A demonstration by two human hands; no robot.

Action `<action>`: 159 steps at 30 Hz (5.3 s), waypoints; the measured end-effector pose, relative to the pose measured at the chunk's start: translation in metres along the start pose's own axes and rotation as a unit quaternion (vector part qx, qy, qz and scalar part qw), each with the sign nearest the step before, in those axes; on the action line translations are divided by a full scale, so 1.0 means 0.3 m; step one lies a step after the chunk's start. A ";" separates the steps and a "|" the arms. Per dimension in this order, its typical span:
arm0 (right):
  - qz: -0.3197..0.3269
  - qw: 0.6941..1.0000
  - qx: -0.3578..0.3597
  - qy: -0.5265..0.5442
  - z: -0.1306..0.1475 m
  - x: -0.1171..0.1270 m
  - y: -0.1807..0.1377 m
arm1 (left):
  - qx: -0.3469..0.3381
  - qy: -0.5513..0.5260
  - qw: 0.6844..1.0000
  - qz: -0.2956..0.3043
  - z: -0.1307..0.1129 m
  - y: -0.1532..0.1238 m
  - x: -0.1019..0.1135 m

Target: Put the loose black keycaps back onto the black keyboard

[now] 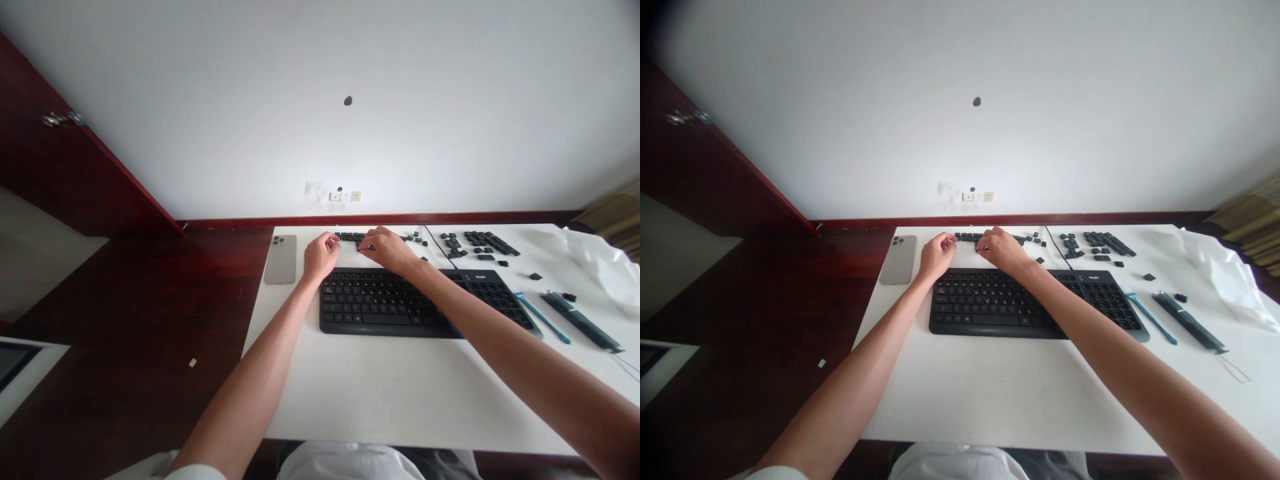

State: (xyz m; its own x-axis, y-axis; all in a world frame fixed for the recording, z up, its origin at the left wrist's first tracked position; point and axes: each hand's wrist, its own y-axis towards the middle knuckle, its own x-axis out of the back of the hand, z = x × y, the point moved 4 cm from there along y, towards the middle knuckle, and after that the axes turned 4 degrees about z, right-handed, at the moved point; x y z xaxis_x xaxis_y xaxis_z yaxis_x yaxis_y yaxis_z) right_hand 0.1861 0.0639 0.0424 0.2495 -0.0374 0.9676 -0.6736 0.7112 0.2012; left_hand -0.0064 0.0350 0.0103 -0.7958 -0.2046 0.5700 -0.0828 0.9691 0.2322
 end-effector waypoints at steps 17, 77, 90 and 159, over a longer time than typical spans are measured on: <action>0.082 0.915 -0.093 0.383 0.087 0.109 -0.239 | -0.002 0.009 1.000 0.001 0.001 0.002 -0.002; -0.022 0.988 0.012 0.152 0.222 0.075 -0.406 | -0.001 0.005 1.000 0.011 0.001 -0.003 0.001; -0.056 0.998 -0.021 -0.023 -0.021 0.041 -0.054 | 0.000 0.006 1.000 0.005 -0.003 0.003 0.001; 0.082 0.982 -0.018 0.171 0.244 0.078 -0.249 | -0.014 0.024 1.000 0.005 -0.006 0.002 -0.003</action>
State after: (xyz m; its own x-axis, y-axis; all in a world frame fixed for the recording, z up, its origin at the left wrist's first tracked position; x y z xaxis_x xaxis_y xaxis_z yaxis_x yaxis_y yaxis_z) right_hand 0.1914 -0.0415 0.0611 0.3632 0.3122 0.8778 -0.7007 0.7125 0.0365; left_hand -0.0047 0.0356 0.0112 -0.7672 -0.2012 0.6090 -0.0575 0.9673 0.2472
